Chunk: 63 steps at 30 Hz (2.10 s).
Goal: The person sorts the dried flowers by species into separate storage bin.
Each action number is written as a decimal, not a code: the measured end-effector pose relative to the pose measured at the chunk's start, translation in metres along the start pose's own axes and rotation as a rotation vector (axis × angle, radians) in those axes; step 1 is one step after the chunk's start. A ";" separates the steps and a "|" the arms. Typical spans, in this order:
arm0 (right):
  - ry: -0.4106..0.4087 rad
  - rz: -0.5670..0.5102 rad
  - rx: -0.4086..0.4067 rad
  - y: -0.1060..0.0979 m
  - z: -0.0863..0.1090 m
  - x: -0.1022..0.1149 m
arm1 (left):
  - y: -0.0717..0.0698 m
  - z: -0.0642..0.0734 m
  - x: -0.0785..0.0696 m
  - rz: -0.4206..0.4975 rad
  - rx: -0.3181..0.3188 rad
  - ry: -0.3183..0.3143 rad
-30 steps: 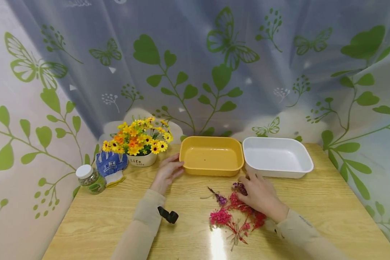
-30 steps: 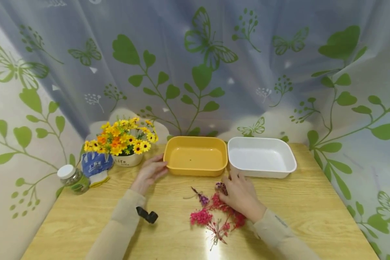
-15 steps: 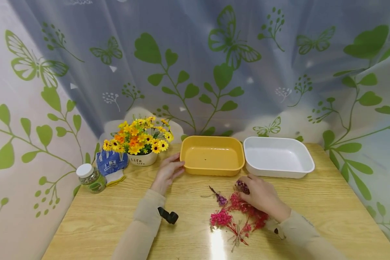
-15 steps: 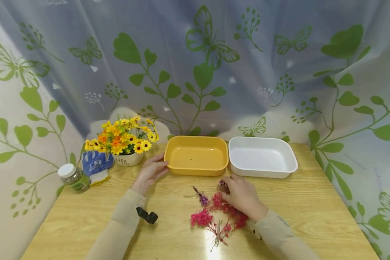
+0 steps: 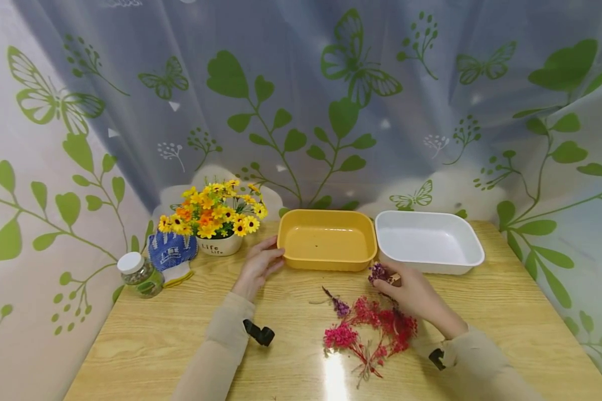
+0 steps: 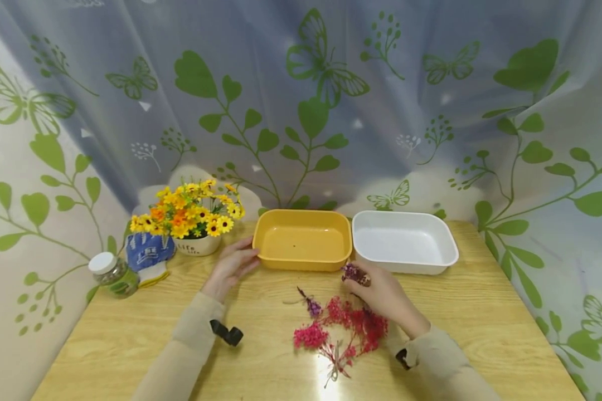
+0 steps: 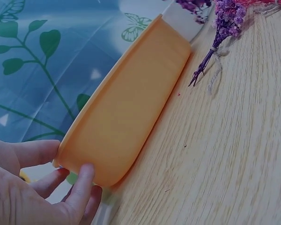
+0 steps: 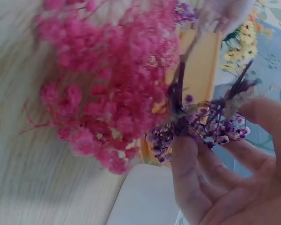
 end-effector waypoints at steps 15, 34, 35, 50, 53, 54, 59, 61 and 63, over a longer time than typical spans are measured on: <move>0.161 -0.344 0.124 -0.020 0.002 -0.001 | 0.000 -0.002 0.001 -0.005 0.006 0.006; 0.223 -0.722 0.306 -0.025 0.003 -0.006 | -0.003 -0.005 0.003 -0.001 0.001 -0.002; 0.230 -0.749 0.310 -0.025 0.002 -0.005 | -0.003 -0.005 0.003 0.001 -0.001 -0.002; 0.236 -1.287 0.312 -0.028 -0.058 0.018 | -0.004 -0.006 0.005 0.016 0.004 0.027; 0.256 -1.301 0.276 -0.027 -0.076 0.026 | -0.004 -0.005 0.006 0.014 0.011 0.032; 0.258 -1.301 0.267 -0.025 -0.082 0.029 | -0.004 -0.005 0.006 0.013 0.012 0.034; 0.274 -1.263 0.250 -0.014 -0.114 0.043 | -0.005 -0.004 0.007 0.008 -0.001 0.036; 0.283 -1.239 0.258 -0.008 -0.125 0.047 | -0.005 -0.004 0.008 0.007 -0.001 0.038; 0.281 -1.194 0.262 -0.001 -0.134 0.051 | -0.005 -0.003 0.008 0.003 0.004 0.048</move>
Point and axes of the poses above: each hand's wrist, its own z-axis away from the middle knuckle, its own y-axis out of the palm, x = y × z, the point moved 1 cm from there along -z, towards the middle knuckle, and after that the axes turned 1 degree about -z, right-handed, at the moved point
